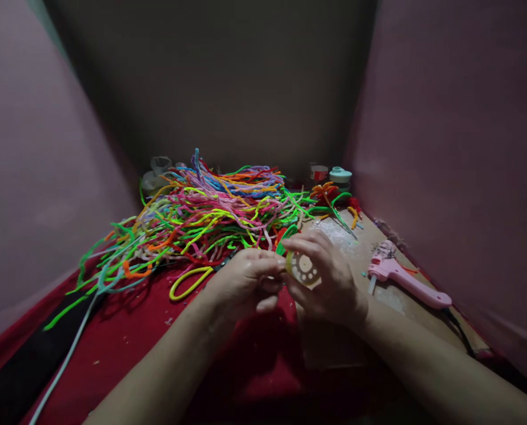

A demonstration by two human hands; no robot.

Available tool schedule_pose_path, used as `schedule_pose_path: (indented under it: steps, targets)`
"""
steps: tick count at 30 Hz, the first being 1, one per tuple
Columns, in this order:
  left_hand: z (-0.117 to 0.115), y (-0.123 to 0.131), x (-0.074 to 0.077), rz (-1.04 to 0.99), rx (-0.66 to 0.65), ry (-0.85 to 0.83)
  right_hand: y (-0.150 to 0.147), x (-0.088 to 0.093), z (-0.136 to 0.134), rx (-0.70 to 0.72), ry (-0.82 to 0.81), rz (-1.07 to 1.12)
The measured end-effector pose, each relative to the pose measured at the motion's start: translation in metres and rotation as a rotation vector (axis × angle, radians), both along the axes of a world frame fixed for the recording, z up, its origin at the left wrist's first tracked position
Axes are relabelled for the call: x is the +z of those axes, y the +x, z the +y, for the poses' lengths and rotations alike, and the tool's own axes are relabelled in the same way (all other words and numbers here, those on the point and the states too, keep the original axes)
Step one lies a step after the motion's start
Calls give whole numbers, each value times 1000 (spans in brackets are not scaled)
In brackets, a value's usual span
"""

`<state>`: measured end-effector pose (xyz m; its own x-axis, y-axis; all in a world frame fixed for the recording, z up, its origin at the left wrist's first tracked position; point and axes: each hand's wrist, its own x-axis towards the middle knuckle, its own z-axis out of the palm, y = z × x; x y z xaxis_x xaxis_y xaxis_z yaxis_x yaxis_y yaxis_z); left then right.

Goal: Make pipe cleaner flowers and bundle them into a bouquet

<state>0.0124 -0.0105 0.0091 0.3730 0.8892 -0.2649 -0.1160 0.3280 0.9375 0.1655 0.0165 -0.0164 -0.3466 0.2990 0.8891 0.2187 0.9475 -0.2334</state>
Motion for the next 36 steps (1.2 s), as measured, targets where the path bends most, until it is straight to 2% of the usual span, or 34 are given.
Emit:
schedule_pose_path:
  steps: [2, 3, 5, 7, 8, 10, 12, 14, 16, 18, 21, 23, 26, 28, 30, 32, 36]
  targets:
    - [1, -6, 3, -28, -169, -83, 1, 3, -7, 18, 139, -10]
    - [3, -9, 3, 21, -203, -69, 3, 4, -10, 24, 181, -10]
    - [10, -14, 2, 245, -119, 87, 7, 7, -9, -9, 193, 10]
    - [19, -19, -5, 667, 160, 396, 13, 8, -1, -118, 105, 16]
    - [23, -20, -10, 886, 223, 504, 16, 8, 5, -183, 29, -27]
    - [29, -22, -22, 1185, 97, 545, 21, 5, 18, -305, -166, -229]
    - [32, -21, -33, 1297, 13, 545, 23, 0, 27, -388, -337, -546]
    - [32, -19, -41, 1334, -2, 532, 24, -5, 33, -460, -393, -763]
    - [32, -18, -43, 1337, 13, 522, 24, -7, 34, -496, -383, -849]
    - [30, -20, -39, 1317, 11, 520, 24, -6, 33, -472, -371, -826]
    - [26, -24, -26, 1164, 10, 475, 23, 0, 30, -364, -406, -555]
    - [21, -25, -16, 927, 51, 381, 20, 3, 28, -170, -610, -345]
    - [13, -23, -6, 581, 64, 245, 10, 1, 23, 259, -1136, -109]
    - [9, -21, -4, 419, 32, 195, 1, -3, 20, 417, -1367, 72]
    - [8, -22, -4, 310, 4, 187, -7, -7, 19, 451, -1415, 233]
    - [8, -25, -5, 258, -24, 198, -12, -8, 18, 449, -1373, 322]
    - [8, -29, -4, 289, -72, 235, -16, -5, 18, 446, -1304, 394]
